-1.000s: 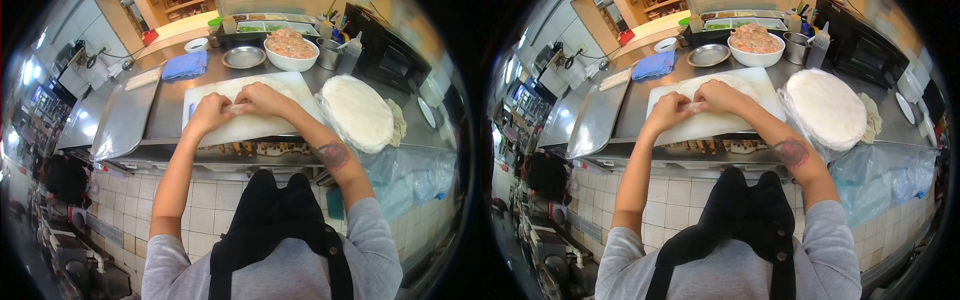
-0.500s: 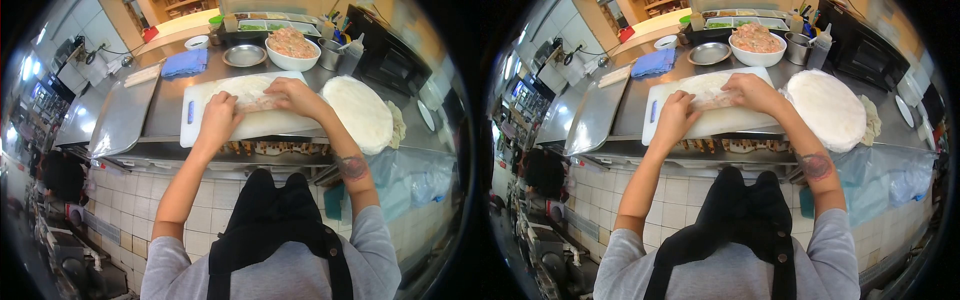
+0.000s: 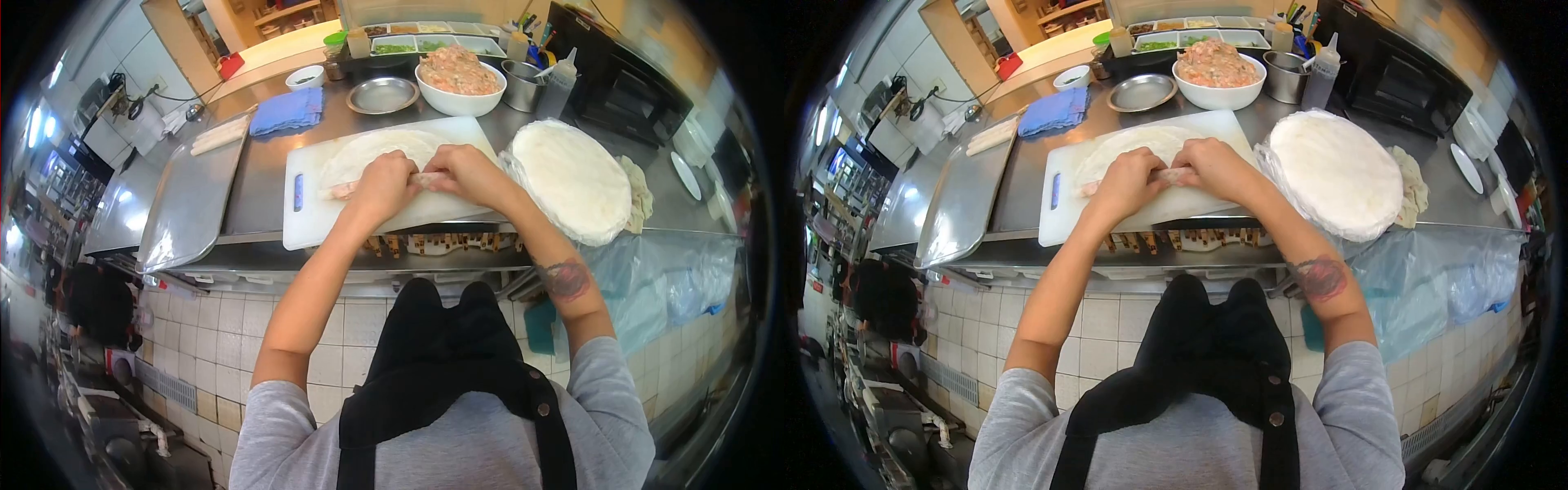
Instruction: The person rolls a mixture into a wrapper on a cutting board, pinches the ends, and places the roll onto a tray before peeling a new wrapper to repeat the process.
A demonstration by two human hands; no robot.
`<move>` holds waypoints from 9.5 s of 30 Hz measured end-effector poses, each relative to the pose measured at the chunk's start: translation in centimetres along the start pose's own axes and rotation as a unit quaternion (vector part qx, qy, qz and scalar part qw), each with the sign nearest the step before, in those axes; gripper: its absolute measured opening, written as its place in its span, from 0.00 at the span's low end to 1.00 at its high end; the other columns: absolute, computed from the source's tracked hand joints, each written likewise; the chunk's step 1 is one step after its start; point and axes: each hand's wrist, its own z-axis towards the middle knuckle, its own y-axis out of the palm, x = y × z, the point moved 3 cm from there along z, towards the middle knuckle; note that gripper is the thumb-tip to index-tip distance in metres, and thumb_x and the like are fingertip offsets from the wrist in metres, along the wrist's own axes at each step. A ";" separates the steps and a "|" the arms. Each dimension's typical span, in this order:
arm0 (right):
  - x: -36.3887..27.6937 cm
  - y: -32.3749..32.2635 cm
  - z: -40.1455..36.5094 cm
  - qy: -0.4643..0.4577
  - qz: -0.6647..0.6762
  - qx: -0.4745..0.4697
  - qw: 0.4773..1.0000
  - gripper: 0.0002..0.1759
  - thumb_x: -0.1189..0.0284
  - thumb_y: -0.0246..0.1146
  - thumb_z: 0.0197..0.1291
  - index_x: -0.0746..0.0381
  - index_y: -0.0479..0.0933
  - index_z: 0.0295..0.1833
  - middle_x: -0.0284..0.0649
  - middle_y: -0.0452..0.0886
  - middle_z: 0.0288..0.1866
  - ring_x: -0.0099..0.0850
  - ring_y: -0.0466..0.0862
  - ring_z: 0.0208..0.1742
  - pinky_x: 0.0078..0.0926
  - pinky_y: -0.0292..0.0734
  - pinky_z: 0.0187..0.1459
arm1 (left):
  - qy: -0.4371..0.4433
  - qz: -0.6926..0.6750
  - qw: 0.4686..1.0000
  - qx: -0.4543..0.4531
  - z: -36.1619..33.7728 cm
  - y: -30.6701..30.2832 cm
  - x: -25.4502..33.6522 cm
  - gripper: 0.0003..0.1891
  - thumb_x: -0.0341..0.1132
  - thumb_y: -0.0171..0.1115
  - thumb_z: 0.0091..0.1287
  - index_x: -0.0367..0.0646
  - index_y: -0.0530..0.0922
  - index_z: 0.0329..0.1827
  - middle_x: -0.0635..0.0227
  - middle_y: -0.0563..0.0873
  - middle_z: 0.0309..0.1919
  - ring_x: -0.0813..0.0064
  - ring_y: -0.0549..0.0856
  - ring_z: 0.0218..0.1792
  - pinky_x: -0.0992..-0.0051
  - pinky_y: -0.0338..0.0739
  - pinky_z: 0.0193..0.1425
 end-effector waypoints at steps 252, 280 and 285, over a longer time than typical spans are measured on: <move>1.9 -1.5 1.2 0.096 0.135 -0.030 0.986 0.06 0.73 0.74 0.50 0.64 0.86 0.33 0.36 0.85 0.25 0.21 0.80 0.27 0.20 0.75 0.34 | -0.035 -0.160 0.986 0.006 1.3 -1.1 -1.1 0.07 0.29 0.69 0.57 0.35 0.88 0.35 0.56 0.88 0.33 0.61 0.88 0.33 0.69 0.81 0.42; 0.8 -0.7 2.2 0.057 0.047 -0.114 0.991 0.18 0.69 0.77 0.43 0.65 0.86 0.41 0.45 0.87 0.32 0.32 0.85 0.33 0.28 0.79 0.39 | -0.024 -0.242 0.920 -0.307 8.3 -0.6 -4.4 0.11 0.26 0.62 0.67 0.38 0.86 0.50 0.69 0.89 0.38 0.82 0.84 0.42 0.80 0.79 0.45; 0.5 -0.5 1.9 0.051 0.049 -0.113 0.991 0.17 0.69 0.77 0.44 0.65 0.86 0.41 0.45 0.87 0.33 0.33 0.85 0.34 0.28 0.79 0.39 | -0.020 -0.230 0.927 -0.295 7.9 -0.5 -4.8 0.12 0.25 0.61 0.66 0.38 0.86 0.51 0.69 0.89 0.38 0.82 0.84 0.42 0.80 0.79 0.46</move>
